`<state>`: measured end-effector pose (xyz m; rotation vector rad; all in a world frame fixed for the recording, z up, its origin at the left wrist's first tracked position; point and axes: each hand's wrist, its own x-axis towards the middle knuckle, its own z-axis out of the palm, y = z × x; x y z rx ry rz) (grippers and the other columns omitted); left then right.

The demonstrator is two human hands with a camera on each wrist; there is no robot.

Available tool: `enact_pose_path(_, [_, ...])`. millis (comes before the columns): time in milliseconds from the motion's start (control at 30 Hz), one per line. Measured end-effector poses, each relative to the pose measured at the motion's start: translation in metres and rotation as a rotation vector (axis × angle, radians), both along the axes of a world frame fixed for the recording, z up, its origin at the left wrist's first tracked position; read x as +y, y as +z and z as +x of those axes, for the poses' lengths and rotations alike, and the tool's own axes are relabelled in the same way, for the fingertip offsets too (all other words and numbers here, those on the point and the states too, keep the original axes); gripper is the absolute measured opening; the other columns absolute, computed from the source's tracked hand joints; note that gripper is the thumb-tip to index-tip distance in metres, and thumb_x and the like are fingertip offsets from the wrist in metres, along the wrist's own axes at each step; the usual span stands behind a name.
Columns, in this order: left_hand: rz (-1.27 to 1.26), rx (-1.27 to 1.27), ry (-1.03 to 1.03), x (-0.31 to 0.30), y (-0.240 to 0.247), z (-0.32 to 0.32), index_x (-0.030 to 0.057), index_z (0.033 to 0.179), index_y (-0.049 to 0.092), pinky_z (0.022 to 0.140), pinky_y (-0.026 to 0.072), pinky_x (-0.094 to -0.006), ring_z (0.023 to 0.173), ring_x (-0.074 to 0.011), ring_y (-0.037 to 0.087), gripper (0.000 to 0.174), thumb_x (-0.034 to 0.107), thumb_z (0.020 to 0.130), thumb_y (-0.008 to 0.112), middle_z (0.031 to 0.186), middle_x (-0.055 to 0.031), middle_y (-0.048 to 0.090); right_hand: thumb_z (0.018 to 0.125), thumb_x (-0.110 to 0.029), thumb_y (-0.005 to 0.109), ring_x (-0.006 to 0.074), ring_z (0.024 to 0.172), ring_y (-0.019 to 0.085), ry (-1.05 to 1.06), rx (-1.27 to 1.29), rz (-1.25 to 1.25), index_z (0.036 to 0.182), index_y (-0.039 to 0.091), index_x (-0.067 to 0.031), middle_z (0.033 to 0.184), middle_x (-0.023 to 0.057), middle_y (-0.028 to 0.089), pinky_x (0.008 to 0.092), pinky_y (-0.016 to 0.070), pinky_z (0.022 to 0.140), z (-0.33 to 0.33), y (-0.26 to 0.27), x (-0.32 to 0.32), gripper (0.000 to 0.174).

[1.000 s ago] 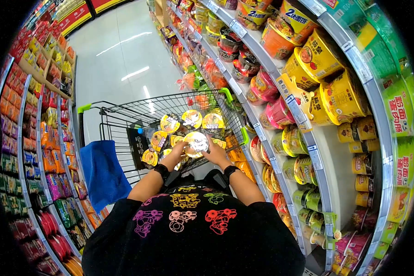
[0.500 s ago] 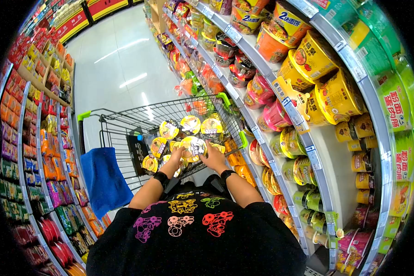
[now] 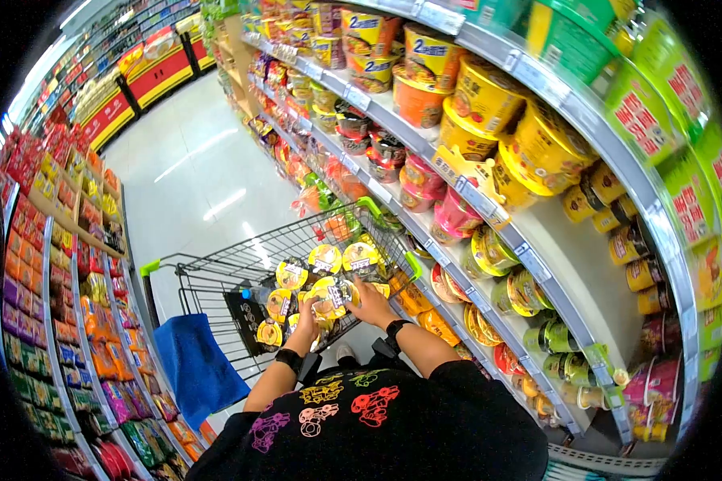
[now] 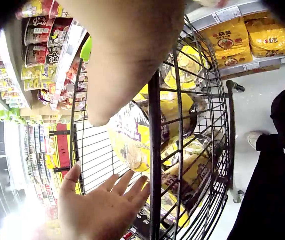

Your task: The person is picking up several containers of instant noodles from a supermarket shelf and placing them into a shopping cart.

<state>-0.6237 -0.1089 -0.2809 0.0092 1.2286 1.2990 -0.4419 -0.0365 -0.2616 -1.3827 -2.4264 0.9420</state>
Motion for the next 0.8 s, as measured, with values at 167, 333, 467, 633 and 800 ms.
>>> enact_pose_path(167, [0.036, 0.477, 0.101, 0.024, -0.089, -0.001, -0.0045, 0.136, 0.024, 0.103, 0.0267, -0.0387, 0.123, -0.0327, 0.034, 0.075, 0.032, 0.08, 0.057, 0.137, -0.0239, 0.03, 0.088, -0.025, 0.053, 0.0311, 0.125, 0.033, -0.121, 0.302, -0.055, 0.14, 0.015, -0.007, 0.135, 0.0151, 0.038, 0.0413, 0.0294, 0.101, 0.011, -0.008, 0.002, 0.067])
enact_pose_path(333, [0.056, 0.912, 0.12, 0.037, 0.023, 0.049, -0.007, 0.134, 0.028, 0.108, 0.015, -0.0394, 0.131, -0.0357, 0.024, 0.066, 0.028, 0.084, 0.054, 0.14, -0.0246, 0.027, 0.091, -0.022, 0.049, 0.0239, 0.127, 0.033, -0.276, 0.614, -0.236, 0.137, 0.026, -0.0062, 0.138, 0.0127, 0.034, 0.0358, 0.0322, 0.1, 0.037, 0.007, -0.016, 0.054])
enact_pose_path(467, [0.421, 0.64, 0.05, 0.048, 0.056, 0.116, -0.004, 0.138, 0.021, 0.108, 0.016, -0.0378, 0.133, -0.0323, 0.02, 0.06, 0.019, 0.088, 0.046, 0.144, -0.0218, 0.02, 0.092, -0.017, 0.048, 0.022, 0.124, 0.037, -0.34, 0.874, -0.208, 0.138, 0.027, -0.0076, 0.137, 0.0111, 0.037, 0.0333, 0.0345, 0.097, 0.088, 0.026, -0.057, 0.051])
enact_pose_path(633, [0.777, 0.817, -0.326, 0.002, 0.142, 0.258, 0.0008, 0.14, 0.015, 0.109, 0.0108, -0.0409, 0.135, -0.03, 0.014, 0.057, 0.011, 0.089, 0.039, 0.147, -0.0169, 0.012, 0.092, -0.015, 0.046, 0.0208, 0.123, 0.038, -0.528, 1.01, -0.032, 0.137, 0.03, -0.0083, 0.134, 0.011, 0.039, 0.0316, 0.0355, 0.096, 0.195, 0.073, -0.119, 0.048])
enact_pose_path(800, [1.235, 0.883, -0.565, -0.066, 0.188, 0.384, 0.0015, 0.139, 0.022, 0.109, 0.0123, -0.0433, 0.136, -0.0299, 0.014, 0.061, 0.003, 0.079, 0.037, 0.146, -0.0166, 0.017, 0.086, -0.009, 0.052, 0.0227, 0.119, 0.044, -0.723, 0.865, 0.359, 0.131, 0.036, -0.004, 0.126, 0.0127, 0.047, 0.033, 0.0389, 0.093, 0.304, 0.109, -0.187, 0.049])
